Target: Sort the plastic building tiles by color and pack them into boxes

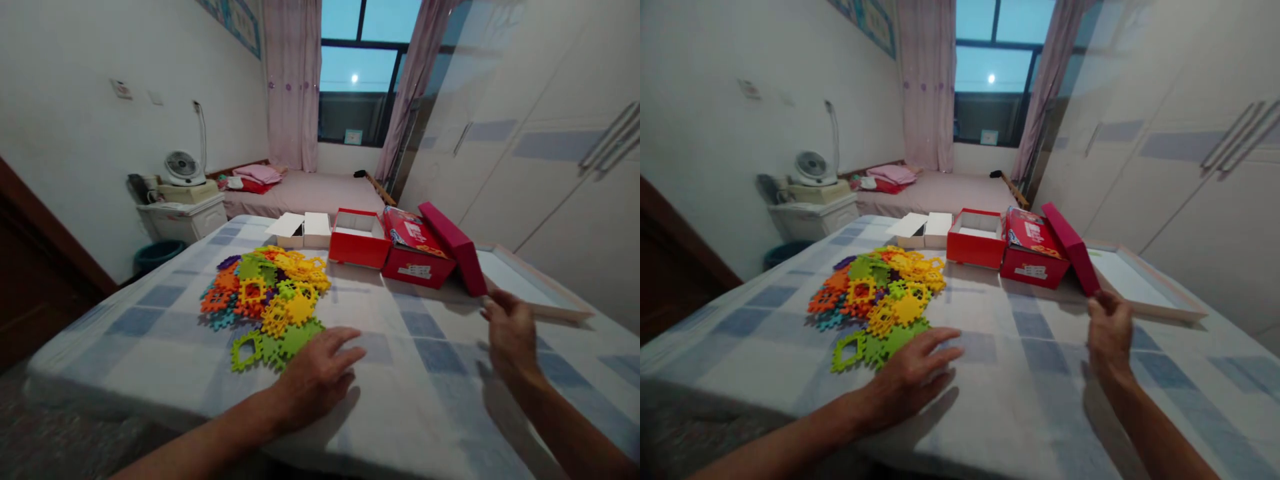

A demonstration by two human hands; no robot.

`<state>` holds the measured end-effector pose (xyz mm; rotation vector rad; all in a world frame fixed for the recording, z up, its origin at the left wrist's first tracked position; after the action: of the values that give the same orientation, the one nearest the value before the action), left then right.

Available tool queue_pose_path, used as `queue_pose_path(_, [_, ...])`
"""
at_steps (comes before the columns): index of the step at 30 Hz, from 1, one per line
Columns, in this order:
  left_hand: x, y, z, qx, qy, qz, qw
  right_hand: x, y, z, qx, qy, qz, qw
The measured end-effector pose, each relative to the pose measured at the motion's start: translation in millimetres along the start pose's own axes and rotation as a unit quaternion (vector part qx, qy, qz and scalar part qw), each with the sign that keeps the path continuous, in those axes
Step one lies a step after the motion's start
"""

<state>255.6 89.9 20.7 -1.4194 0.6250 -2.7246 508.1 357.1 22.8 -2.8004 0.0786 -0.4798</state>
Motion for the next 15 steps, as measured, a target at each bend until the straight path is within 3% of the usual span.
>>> queue_pose_path(4, [35.5, 45, -29, 0.084, -0.158, 0.026, 0.983, -91, 63, -48, 0.046, -0.047, -0.201, 0.977])
queue_pose_path(7, [52.6, 71, -57, 0.164, -0.225, 0.030, 0.960, -139, 88, -72, 0.070, -0.032, -0.273, 0.959])
queue_pose_path(11, [54.8, 83, -77, 0.219, -0.235, 0.034, 0.946, -181, 101, -76, 0.092, -0.028, -0.305, 0.948])
queue_pose_path(15, [44.6, 71, -82, 0.227, -0.169, 0.020, 0.959, -201, 115, -73, 0.145, 0.010, -0.329, 0.933])
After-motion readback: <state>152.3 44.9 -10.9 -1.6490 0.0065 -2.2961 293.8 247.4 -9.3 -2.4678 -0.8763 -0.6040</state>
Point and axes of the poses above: each hand's wrist, its own y-axis away from the middle knuckle, its own x-axis out of the back of the hand, z = x × y, the point moved 9 cm from there along -y, towards the middle knuckle, and after that the axes turned 7 degrees about -z, right-handed, at the moved point
